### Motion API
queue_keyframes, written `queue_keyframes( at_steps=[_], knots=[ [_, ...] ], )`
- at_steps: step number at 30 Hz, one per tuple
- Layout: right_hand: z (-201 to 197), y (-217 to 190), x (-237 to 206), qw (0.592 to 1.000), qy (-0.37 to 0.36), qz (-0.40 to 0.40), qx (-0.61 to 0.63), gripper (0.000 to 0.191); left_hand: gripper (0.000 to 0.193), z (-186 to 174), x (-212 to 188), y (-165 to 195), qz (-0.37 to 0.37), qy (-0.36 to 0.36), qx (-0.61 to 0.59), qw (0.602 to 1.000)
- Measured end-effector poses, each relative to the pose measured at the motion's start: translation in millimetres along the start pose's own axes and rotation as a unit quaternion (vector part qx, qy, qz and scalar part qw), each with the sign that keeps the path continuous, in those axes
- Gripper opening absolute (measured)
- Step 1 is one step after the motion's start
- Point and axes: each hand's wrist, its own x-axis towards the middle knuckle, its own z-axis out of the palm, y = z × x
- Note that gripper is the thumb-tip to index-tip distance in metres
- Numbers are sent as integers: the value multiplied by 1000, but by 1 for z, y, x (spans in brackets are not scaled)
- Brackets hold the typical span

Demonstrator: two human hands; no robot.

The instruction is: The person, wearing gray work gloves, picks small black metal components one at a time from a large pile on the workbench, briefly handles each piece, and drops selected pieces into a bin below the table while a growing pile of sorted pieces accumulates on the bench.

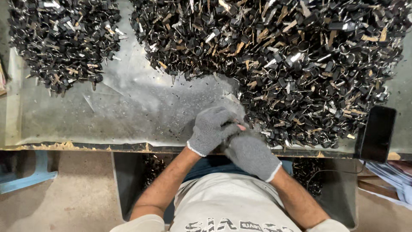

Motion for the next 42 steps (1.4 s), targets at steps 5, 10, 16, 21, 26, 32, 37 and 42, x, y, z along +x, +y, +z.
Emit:
queue_keyframes(
  at_steps=[5, 10, 16, 21, 26, 32, 37, 42],
  knots=[
    [3, -3, 4, 984, 83, 153, 45, 58, 25, 5, -8, -11, -107, -48, 102, 988],
    [-3, -6, -1, 980, 45, 179, 69, 33, 22, 0, -14, -12, -211, -76, 43, 974],
    [-1, 6, -4, 965, -25, 243, 99, 45, 28, 6, -7, -2, -158, -82, 109, 978],
    [15, 14, -8, 983, -3, 179, 34, 31, 35, 9, -16, -3, -74, -34, 147, 986],
    [15, 15, -5, 981, 79, 165, 59, 37, 32, 9, -24, -14, -110, -74, 103, 986],
    [0, 8, 13, 983, 26, 172, 54, 34, 33, 14, -25, -18, -46, -84, 137, 986],
    [-3, -8, 18, 976, 58, 192, -89, 41, 30, 21, -29, -15, -10, -103, 210, 972],
    [-8, -2, 24, 980, -2, 195, -35, 37, 42, 23, -28, -8, -1, -94, 252, 963]
  ],
)
